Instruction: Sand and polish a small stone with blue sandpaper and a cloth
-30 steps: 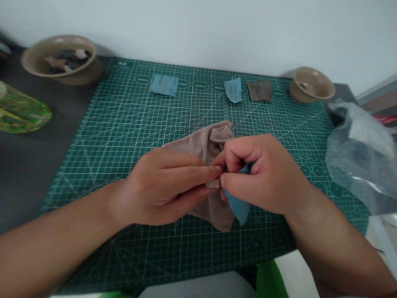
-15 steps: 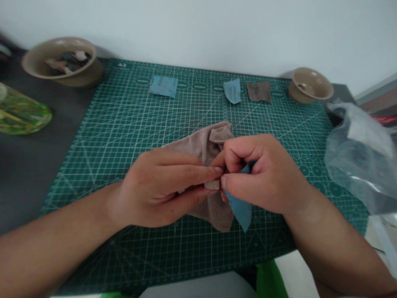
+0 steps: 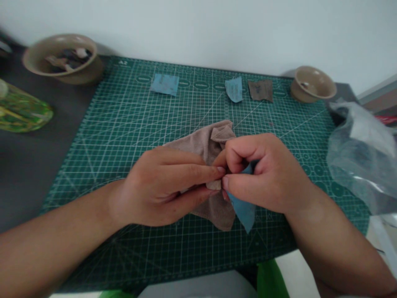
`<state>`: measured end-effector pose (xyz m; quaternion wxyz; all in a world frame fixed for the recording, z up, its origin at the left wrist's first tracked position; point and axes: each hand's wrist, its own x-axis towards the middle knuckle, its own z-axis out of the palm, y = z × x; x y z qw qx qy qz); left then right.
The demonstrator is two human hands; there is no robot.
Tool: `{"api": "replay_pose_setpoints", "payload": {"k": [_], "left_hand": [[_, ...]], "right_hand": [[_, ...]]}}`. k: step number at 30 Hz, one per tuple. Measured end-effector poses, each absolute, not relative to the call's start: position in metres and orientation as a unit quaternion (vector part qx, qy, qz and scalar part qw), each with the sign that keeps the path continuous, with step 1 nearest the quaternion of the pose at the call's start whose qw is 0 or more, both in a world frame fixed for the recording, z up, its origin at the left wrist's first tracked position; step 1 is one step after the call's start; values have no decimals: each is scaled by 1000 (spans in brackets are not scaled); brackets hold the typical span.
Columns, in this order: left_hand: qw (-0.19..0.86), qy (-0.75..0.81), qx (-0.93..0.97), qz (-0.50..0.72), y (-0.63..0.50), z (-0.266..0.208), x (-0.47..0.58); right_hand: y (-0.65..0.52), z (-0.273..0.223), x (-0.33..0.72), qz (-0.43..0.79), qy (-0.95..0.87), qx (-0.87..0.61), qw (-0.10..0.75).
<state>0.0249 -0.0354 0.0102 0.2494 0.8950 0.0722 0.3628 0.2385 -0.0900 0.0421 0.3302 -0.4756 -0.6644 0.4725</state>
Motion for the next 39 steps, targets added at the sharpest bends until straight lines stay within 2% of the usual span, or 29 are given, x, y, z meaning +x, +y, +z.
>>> {"api": "replay_pose_setpoints", "payload": {"k": [21,39], "left_hand": [[250,67,897,357,-37,11,27],[320,119,877,339,-41,13,26]], "right_hand": [[-89,43,239,455,-687,-467,321],[-90,42,239,446,-684,-470,334]]}}
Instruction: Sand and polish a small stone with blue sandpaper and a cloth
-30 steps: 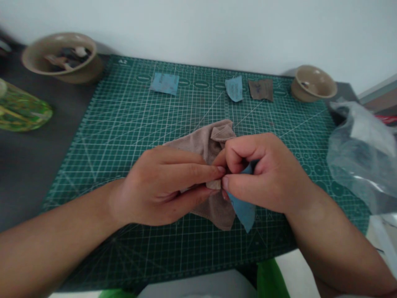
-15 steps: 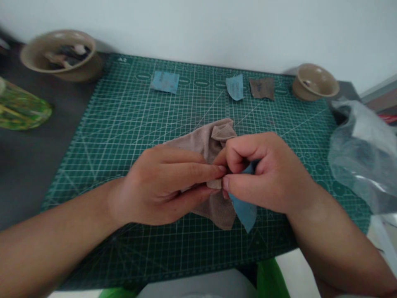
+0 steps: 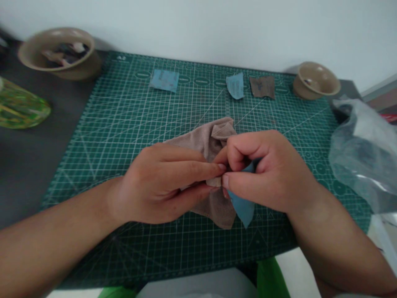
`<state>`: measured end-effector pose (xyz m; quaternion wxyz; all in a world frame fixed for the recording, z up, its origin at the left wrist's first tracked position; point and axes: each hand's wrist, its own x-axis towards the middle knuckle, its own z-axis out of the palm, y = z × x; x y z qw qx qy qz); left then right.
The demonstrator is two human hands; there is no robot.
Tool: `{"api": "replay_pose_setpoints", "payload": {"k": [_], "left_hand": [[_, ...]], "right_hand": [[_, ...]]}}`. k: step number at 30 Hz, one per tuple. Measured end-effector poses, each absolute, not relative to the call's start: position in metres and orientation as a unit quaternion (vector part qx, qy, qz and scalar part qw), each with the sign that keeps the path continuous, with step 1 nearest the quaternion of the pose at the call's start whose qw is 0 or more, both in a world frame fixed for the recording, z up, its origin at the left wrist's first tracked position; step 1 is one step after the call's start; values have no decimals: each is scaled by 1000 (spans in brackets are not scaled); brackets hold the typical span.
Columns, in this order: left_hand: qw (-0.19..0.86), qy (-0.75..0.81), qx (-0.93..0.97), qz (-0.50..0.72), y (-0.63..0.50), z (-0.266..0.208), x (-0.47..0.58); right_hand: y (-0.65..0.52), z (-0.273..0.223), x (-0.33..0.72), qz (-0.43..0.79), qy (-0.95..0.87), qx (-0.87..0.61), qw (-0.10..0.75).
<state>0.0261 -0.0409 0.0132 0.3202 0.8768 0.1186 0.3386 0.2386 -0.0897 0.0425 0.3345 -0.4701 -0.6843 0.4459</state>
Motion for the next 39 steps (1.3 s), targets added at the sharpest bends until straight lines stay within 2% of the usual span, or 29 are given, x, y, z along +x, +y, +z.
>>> {"api": "replay_pose_setpoints", "payload": {"k": [7,18,21,26,29,33,39], "left_hand": [[399,166,837,335,-42,12,27],[415,161,827,343,-43,15,26],[483,188,776,358,-42,15,26],[724,199,598,282,-39,12,28],[809,179,502,249,-36,12,30],[864,199,404,224,-34,17,31],[876,242,372,187,-36,14,34]], "right_hand": [[-91,42,238,435,-687,-476,334],[-90,42,239,468,-663,-476,338],[-89,44,240,499,-633,-476,353],[-87,46,243,544,-599,-462,363],[-85,46,245,545,-600,-458,365],[-83,44,246,539,-599,-444,392],[-84,41,244,479,-598,-448,461]]}}
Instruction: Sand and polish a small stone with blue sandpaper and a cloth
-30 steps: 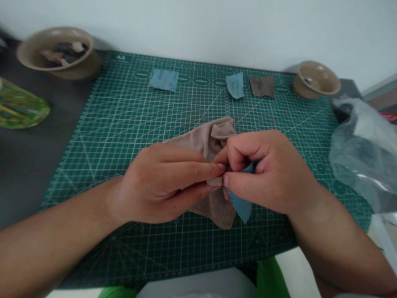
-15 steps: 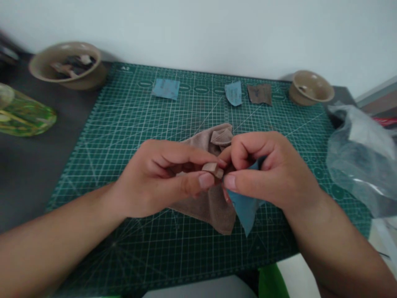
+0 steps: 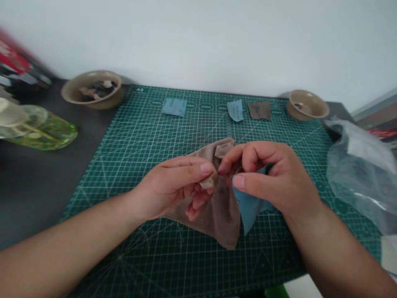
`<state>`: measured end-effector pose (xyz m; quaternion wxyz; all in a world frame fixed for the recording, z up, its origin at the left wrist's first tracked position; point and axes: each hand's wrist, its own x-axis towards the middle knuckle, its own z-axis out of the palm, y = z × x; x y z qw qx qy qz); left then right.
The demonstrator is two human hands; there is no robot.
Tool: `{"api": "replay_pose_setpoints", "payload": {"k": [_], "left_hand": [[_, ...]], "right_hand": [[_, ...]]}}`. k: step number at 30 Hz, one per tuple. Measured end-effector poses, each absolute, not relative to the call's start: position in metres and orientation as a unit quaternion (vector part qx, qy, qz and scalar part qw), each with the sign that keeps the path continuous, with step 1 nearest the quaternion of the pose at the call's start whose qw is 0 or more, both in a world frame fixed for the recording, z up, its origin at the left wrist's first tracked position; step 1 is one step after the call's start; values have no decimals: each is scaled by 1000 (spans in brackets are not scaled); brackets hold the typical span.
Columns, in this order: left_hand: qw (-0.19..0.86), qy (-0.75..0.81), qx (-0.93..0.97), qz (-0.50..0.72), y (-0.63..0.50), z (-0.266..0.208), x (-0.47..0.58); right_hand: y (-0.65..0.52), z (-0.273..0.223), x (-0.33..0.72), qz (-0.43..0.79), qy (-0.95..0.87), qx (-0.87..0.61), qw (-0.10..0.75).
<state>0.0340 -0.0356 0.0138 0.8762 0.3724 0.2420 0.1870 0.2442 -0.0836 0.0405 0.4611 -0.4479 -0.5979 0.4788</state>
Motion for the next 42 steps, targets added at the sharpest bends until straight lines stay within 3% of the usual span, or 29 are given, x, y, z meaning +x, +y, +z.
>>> {"api": "replay_pose_setpoints", "payload": {"k": [15,42], "left_hand": [[848,257,442,143,-42,0,38],[902,230,329,159,-40,3,33]], "right_hand": [[-86,32,235,306,-726,-451,420],[-87,37,238,401,-677,-449,424]]}}
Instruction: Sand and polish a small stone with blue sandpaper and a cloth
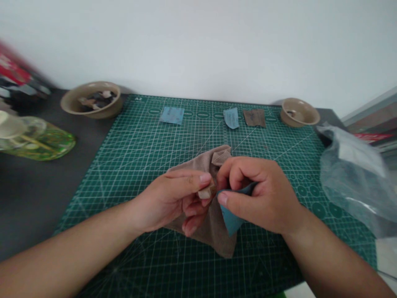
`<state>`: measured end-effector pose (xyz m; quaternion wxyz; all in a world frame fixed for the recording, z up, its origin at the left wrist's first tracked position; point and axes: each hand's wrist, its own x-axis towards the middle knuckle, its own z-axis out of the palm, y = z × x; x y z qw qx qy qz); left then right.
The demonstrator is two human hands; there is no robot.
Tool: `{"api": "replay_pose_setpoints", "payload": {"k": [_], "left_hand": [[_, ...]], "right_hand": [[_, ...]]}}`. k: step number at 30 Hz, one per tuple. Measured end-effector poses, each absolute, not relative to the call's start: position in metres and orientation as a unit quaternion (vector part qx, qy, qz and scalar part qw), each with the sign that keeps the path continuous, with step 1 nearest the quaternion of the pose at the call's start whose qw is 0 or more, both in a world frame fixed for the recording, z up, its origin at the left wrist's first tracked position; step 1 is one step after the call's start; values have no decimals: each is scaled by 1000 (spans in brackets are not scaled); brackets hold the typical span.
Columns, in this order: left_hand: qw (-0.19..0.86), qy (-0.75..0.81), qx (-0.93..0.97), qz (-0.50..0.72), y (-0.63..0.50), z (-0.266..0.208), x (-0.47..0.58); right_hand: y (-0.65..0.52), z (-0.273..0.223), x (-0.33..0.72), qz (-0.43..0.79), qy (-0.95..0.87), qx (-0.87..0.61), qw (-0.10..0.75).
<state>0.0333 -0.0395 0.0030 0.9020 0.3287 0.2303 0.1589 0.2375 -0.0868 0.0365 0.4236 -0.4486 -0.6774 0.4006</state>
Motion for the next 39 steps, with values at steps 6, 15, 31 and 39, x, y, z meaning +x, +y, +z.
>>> {"api": "replay_pose_setpoints", "payload": {"k": [6,15,31,39], "left_hand": [[898,239,341,142,-40,3,32],[878,241,394,127,-38,4,34],[842,234,472,119,-34,3,34],[831,228,495,114,-37,5,30]], "right_hand": [[-86,36,237,402,-683,-442,420],[-85,34,237,369,-704,-451,406],[-85,31,234,305,-727,-425,445],[-87,31,235,300,-738,-385,466]]}}
